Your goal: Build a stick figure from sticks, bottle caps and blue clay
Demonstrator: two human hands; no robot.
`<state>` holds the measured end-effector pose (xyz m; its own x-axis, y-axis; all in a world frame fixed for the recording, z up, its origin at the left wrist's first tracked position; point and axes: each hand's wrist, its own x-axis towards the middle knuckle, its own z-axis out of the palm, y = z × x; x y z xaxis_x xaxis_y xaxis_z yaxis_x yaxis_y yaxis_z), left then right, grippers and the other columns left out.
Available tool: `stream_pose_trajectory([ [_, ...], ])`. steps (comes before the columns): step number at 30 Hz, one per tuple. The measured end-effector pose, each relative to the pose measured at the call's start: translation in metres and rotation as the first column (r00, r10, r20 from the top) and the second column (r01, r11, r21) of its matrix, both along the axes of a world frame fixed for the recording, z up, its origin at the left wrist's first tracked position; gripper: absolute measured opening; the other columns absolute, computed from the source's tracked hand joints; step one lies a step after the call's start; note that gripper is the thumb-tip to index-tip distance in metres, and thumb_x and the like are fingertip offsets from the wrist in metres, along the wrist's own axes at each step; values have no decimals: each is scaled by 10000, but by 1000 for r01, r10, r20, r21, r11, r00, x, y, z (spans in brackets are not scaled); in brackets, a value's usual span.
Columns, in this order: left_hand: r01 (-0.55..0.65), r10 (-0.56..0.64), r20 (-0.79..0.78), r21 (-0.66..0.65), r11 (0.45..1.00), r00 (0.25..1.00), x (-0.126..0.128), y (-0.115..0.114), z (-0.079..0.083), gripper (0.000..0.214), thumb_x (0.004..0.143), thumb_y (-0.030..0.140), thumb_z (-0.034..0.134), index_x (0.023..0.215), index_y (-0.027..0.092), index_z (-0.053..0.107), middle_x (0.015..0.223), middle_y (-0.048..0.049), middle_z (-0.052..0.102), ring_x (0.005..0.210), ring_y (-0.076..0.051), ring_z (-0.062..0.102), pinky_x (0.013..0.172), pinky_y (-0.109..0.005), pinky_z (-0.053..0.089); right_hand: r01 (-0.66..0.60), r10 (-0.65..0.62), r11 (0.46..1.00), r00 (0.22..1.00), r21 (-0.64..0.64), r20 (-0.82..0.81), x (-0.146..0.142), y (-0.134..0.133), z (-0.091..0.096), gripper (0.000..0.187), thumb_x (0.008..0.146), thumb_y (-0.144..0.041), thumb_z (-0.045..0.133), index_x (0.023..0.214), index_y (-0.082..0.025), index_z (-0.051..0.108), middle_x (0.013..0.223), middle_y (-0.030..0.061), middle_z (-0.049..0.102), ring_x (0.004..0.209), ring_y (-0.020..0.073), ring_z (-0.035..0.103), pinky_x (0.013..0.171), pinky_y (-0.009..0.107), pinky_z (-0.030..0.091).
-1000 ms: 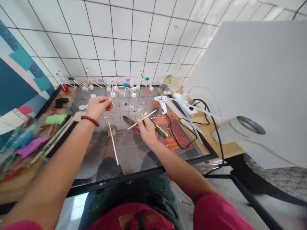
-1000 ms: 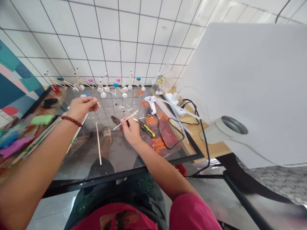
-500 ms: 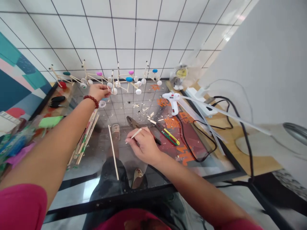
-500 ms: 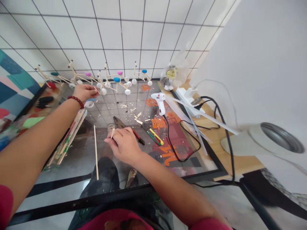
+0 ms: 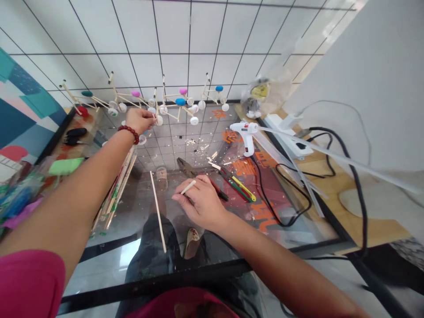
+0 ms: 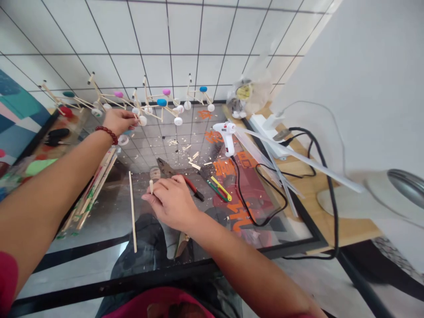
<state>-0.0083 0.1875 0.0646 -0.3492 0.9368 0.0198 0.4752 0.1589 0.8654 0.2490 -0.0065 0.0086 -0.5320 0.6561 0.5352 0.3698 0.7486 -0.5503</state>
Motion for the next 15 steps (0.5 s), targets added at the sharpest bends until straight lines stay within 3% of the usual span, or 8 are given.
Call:
stream_pose_trajectory([
  [7, -14, 14, -94, 3, 1000, 995, -4, 13, -8, 60, 808, 94, 780, 828, 139, 746, 689, -11, 658, 852, -219, 703, 900, -378, 597, 4, -3, 999, 1000, -42, 20, 0, 0, 1, 224, 1106, -352, 657, 910, -249, 692, 976, 15, 864, 873, 204, 768, 895, 400, 399],
  [12, -8, 5, -191, -15, 1000, 982, -6, 18, -13, 27, 855, 120, 771, 865, 104, 751, 826, -33, 734, 984, -218, 728, 961, -326, 565, 2, -1, 999, 1000, -38, 20, -1, 0, 1, 243, 1110, -356, 652, 898, -246, 698, 964, 15, 862, 889, 202, 772, 896, 405, 403],
  [15, -24, 22, -250, -5, 1000, 968, -8, 12, -6, 48, 868, 141, 787, 879, 103, 760, 877, -63, 767, 1038, -265, 736, 977, -363, 576, -1, 1, 1000, 1000, -27, -6, 0, -1, 3, 249, 1111, -364, 651, 901, -240, 701, 942, 21, 856, 883, 210, 781, 892, 410, 417],
])
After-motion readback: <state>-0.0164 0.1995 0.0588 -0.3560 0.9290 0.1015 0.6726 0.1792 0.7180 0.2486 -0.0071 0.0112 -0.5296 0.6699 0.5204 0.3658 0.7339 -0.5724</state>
